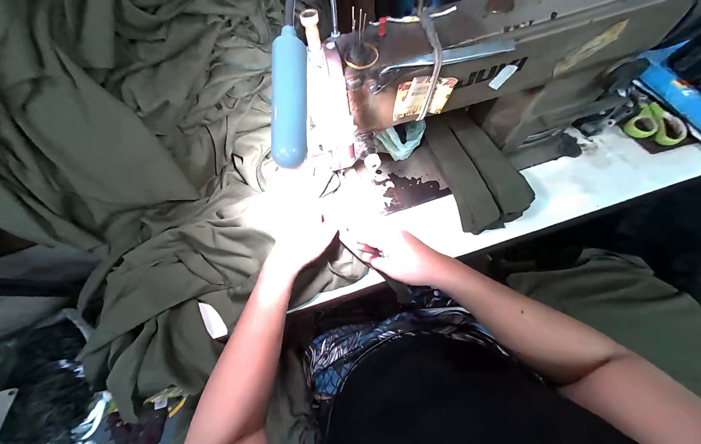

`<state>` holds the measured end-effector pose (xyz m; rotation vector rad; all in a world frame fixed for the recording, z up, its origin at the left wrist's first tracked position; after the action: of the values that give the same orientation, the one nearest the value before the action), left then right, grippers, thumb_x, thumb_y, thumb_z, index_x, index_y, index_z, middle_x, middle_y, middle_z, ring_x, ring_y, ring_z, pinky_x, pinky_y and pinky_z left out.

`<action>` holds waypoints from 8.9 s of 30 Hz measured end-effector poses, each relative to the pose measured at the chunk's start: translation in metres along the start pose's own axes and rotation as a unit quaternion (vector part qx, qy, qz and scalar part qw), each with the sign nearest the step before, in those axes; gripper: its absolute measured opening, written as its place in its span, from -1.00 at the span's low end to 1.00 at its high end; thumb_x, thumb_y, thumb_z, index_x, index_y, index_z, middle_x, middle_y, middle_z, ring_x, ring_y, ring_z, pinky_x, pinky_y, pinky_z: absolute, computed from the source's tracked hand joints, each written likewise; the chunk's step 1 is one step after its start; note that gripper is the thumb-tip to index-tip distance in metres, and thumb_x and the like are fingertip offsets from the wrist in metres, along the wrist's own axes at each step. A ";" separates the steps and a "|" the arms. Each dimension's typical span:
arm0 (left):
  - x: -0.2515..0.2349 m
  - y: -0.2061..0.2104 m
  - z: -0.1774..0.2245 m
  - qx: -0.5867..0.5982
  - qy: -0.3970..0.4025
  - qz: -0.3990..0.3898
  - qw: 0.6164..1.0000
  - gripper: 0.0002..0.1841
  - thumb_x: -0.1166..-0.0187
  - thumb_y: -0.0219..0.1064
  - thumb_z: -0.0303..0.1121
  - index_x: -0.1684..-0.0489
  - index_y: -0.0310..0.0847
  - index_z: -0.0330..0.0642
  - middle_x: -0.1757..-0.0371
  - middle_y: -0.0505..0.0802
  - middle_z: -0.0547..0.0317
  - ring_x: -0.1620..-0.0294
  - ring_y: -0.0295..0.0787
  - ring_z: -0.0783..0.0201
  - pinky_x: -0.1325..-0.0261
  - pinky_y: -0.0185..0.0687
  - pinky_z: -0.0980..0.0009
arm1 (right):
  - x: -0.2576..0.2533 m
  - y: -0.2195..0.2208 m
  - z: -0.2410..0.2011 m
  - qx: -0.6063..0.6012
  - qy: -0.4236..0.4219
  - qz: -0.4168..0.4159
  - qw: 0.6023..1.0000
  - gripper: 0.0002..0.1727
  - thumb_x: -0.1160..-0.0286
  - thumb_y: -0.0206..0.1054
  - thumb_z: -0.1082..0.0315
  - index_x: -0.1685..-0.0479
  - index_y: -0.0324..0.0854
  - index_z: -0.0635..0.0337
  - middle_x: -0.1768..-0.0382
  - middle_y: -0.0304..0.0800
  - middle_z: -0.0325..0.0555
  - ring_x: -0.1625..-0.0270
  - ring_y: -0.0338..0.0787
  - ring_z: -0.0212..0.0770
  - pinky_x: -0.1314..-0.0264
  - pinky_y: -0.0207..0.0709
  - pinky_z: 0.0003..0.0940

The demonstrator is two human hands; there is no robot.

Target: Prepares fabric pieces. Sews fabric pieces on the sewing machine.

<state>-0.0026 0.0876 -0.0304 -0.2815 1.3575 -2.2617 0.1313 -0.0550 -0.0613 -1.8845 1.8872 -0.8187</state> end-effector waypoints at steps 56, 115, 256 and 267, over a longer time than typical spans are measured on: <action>-0.020 0.022 0.017 0.054 -0.065 0.055 0.995 -0.63 -0.76 0.14 -0.29 -0.12 0.78 -0.42 -0.08 0.89 -0.25 -0.22 0.83 -0.09 -0.38 0.61 -0.04 | -0.015 -0.021 0.008 -0.084 -0.033 0.079 0.993 -0.67 -0.64 0.22 0.29 0.24 0.69 0.46 0.35 0.69 0.14 0.22 0.67 -0.07 0.05 0.53 -0.13; -0.038 0.029 0.006 -0.022 -0.025 0.039 0.999 -0.68 -0.74 0.15 -0.34 0.02 0.82 -0.38 -0.01 0.88 -0.24 -0.19 0.82 -0.19 -0.29 0.60 -0.19 | -0.029 -0.023 -0.003 -0.016 0.052 -0.041 0.998 -0.70 -0.72 0.13 0.32 0.20 0.65 0.41 0.34 0.61 0.07 0.22 0.59 -0.09 0.11 0.44 -0.14; 0.031 -0.002 -0.013 -0.147 0.112 -0.070 0.980 -0.70 -0.61 0.22 -0.35 -0.06 0.83 -0.29 -0.30 0.82 -0.17 -0.43 0.68 -0.18 -0.53 0.44 -0.15 | 0.006 -0.050 0.013 0.115 -0.002 0.059 0.992 -0.63 -0.68 0.18 0.39 -0.35 0.67 0.32 -0.32 0.75 0.21 -0.36 0.75 0.13 -0.49 0.52 0.11; 0.013 -0.097 0.074 -0.246 0.017 -0.269 0.931 -0.66 -0.61 0.27 -0.18 0.08 0.78 -0.34 -0.01 0.83 -0.30 -0.19 0.73 -0.28 -0.25 0.51 -0.30 | -0.025 -0.009 -0.006 -0.032 -0.102 0.102 0.989 -0.73 -0.52 0.18 0.49 0.07 0.72 0.55 0.13 0.79 0.32 0.00 0.76 0.04 -0.19 0.57 -0.10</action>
<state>-0.0125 0.0613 0.0892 -0.8822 2.0582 -2.2906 0.1356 -0.0286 -0.0550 -1.7015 1.9559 -0.4878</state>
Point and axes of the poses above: each hand's wrist, its own x-axis away from the middle knuckle, its own y-axis out of the palm, z = x × y, the point moved 2 cm from there along -x, towards the middle knuckle
